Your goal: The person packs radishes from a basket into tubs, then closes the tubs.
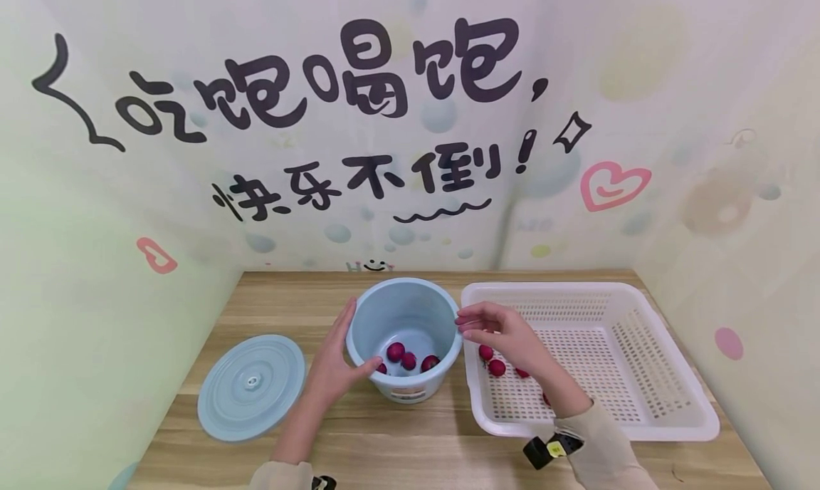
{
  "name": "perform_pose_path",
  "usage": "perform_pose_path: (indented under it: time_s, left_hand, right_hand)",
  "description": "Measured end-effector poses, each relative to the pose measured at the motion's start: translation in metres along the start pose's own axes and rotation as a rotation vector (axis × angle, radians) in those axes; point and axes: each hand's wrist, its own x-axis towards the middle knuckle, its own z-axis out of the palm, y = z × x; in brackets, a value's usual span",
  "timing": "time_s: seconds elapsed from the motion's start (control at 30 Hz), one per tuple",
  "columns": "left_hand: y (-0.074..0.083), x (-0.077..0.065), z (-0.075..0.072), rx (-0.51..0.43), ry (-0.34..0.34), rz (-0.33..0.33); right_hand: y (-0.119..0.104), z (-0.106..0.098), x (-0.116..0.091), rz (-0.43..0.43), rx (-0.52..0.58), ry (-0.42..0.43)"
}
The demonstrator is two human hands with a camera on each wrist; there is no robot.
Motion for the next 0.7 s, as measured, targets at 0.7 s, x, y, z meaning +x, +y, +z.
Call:
perform_pose_path:
  time_s: [0.7]
  left_hand:
    - [0.001,0.001,0.0,-0.01,-0.007,-0.005]
  right_hand:
    - [0.021,-0.027,-0.026,0.038,-0.02,0.063]
